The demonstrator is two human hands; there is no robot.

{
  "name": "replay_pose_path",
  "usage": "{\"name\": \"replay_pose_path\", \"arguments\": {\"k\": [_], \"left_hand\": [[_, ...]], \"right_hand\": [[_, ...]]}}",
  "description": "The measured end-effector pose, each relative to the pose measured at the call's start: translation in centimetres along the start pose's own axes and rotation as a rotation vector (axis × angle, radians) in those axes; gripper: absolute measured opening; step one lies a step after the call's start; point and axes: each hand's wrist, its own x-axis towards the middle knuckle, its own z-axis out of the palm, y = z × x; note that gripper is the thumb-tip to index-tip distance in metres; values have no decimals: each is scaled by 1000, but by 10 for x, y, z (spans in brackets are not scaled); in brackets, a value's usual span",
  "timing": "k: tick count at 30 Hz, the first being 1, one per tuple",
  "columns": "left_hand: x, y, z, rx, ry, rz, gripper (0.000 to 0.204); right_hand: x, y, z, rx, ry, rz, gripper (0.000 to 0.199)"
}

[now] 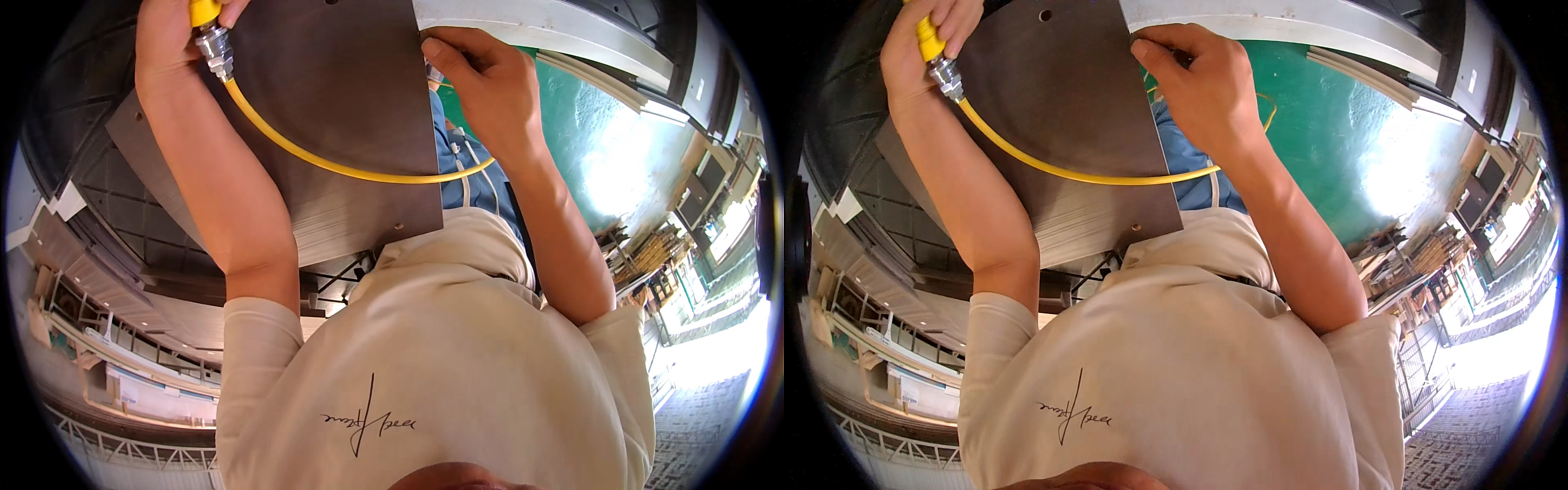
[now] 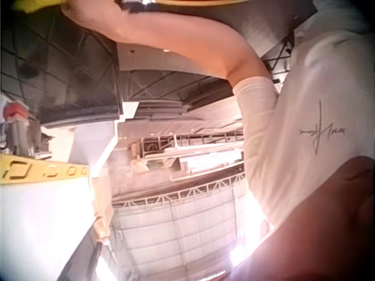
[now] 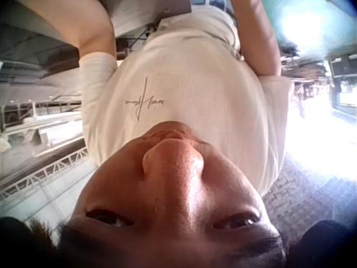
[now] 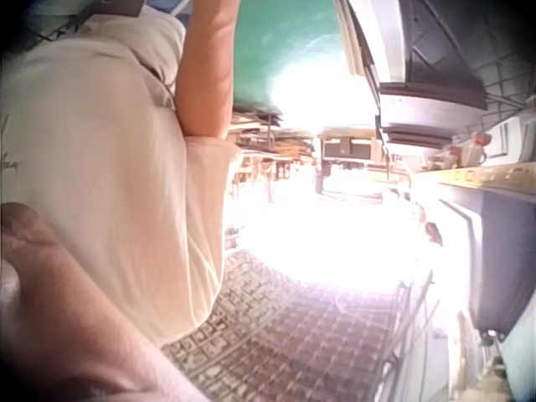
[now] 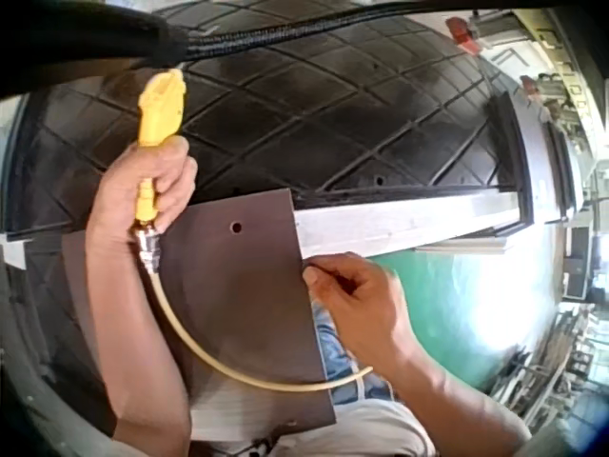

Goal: The person uses a scraper and an air nozzle to clean debris and labels from dark wood panels at a large manufacturing machine. They move the panels onto the machine, scrape off residue by hand, and blow away dust with the air nozzle before stacking the panels.

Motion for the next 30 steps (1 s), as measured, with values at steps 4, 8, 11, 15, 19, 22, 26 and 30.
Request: {"name": "replay_pose_path", "arguments": {"k": [4,8,11,15,19,22,26,30], "left_hand": [[0,-2,4,11,-27,-2,34],[-2,0,9,-23,-49,20,29],[-5,-2,7,31,-38,46,27],[4,1,3,-1,-157,61,27],[2,-6,0,88,-114,45,26],[0,1,2,63,-135,32,25],[3,-3,3,88,-145,0,25],[2,-4,0,67,-143,26,24]], "right_hand": [[6,0,1,-39,-10,18,27],[14,3,-6,-16,-49,60,28],[27,15,-12,50,-12,86,29],[13,-12,-14,-5,-43,105,29],[21,-42,3,-11,-104,136,16],[17,-46,3,-170,-108,140,17],[1,-27,-4,-349,-88,92,25],[-14,-12,-16,-194,-197,141,26]]}}
